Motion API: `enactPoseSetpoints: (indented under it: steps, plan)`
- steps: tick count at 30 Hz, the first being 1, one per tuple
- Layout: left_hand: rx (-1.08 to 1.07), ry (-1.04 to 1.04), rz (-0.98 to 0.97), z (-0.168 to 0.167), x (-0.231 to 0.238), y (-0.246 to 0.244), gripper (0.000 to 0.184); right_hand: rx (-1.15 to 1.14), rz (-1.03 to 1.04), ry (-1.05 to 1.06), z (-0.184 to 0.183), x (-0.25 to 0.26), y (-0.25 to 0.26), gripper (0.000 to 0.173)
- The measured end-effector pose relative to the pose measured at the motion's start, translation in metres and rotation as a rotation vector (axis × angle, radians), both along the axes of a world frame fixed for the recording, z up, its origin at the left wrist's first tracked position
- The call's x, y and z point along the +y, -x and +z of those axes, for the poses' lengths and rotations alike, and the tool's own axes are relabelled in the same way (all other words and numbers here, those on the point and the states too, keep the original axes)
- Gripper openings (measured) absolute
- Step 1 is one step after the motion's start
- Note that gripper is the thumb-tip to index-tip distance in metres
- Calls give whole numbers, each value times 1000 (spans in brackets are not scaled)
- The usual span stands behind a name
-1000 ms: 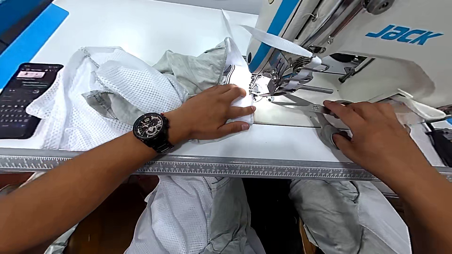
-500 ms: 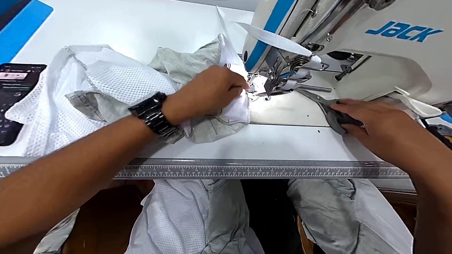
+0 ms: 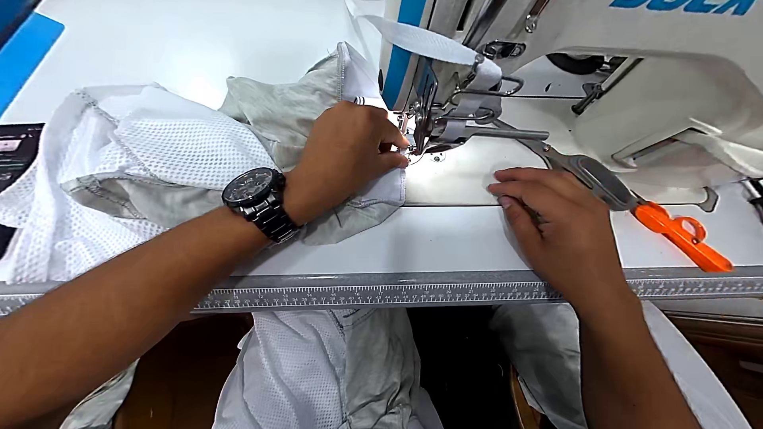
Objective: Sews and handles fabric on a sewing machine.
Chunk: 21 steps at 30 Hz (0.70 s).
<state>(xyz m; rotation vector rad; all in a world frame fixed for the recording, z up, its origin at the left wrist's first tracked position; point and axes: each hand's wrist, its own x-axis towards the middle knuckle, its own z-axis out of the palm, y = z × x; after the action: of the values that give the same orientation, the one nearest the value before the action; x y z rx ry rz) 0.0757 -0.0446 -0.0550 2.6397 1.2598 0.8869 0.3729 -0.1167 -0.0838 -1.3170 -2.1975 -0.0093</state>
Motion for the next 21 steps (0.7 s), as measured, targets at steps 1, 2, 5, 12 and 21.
enactPoseSetpoints:
  steps: [1, 2, 5, 12, 21]
  plan:
    - [-11, -17, -1, -1, 1, 0, 13, 18, -8, -6, -1, -1, 0, 27]
    - [-21, -25, 3, -2, 2, 0, 13, 31, -13, -11, -2, -1, 0, 27]
    - [-50, -66, 30, -5, 4, -5, 13, 33, -16, -13, -2, -1, 0, 26]
    - [42, -130, 12, -6, -8, -7, 15, 25, -23, -12, -2, -1, 0, 26]
    - [251, -29, 45, -8, -32, -4, 29, 41, -161, -51, 0, -3, -2, 27]
